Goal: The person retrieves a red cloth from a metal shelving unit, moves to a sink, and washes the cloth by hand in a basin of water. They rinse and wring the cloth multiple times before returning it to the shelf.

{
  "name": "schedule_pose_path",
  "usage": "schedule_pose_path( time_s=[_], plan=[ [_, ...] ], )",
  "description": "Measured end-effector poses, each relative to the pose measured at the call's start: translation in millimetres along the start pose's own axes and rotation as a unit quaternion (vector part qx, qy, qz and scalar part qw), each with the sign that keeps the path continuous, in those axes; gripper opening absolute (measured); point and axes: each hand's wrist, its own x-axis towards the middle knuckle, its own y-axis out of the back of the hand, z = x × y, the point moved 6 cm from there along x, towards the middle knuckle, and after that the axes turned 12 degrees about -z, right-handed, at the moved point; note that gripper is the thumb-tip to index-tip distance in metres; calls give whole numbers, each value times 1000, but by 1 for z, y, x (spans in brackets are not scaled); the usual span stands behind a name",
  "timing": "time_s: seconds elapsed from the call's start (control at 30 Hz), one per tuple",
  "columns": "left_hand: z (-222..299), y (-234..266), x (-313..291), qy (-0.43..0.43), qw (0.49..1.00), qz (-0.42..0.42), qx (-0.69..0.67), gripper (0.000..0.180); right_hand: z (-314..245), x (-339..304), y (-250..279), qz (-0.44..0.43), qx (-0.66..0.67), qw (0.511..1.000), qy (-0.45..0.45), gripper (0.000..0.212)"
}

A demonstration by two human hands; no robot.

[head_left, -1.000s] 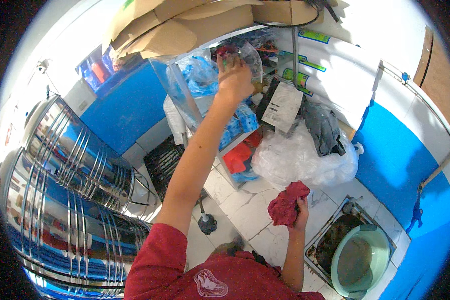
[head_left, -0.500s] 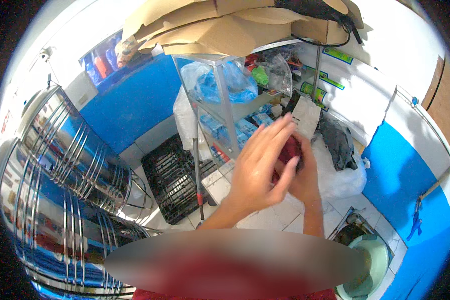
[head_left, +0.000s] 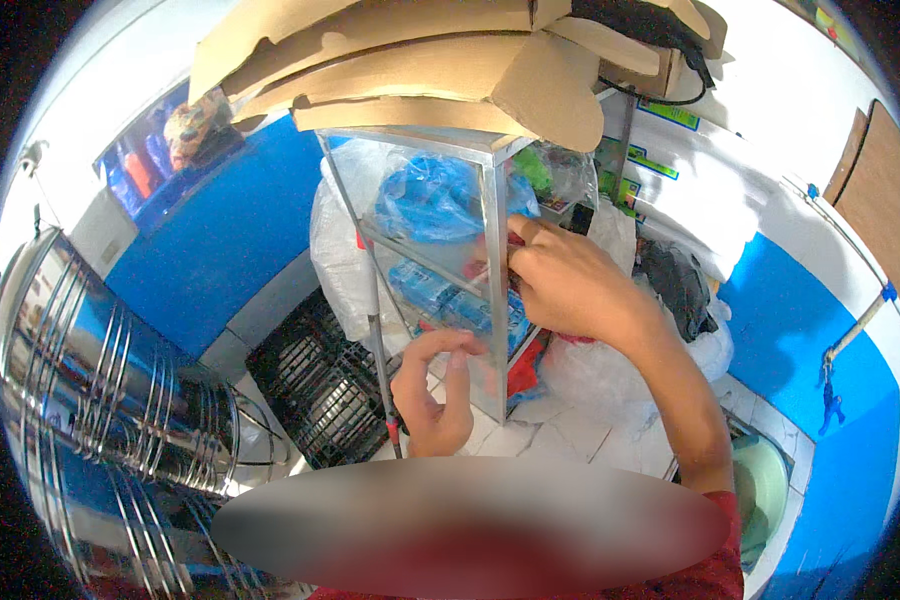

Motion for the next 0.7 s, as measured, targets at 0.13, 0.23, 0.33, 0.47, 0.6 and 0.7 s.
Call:
schedule_pose_path(
  time_s=[0.13, 0.23, 0.33, 0.47, 0.6, 0.7],
  plan=[
    [-14, 4, 3, 40, 999, -32, -6, 14, 1, -43, -1, -17, 27, 996, -88, 35],
    [-15, 2, -3, 43, 997, -71, -7, 12, -5, -99, -31, 57, 80, 987, -126, 45],
    [-23, -27, -20, 96, 967, -200, -122, 11, 1, -151, -122, 15, 165, 964, -208, 40],
    [-50, -88, -29, 154, 910, -375, -88, 14, 8, -198, -271, -108, 215, 935, -261, 37],
    [-69, -146, -23, 67, 912, -405, -26, 27, 12, -237, -326, -153, 201, 905, -343, 37],
    [-98, -181, -25, 99, 895, -434, 34, 43, 20, -235, -267, -63, 176, 929, -320, 38]
  ],
)
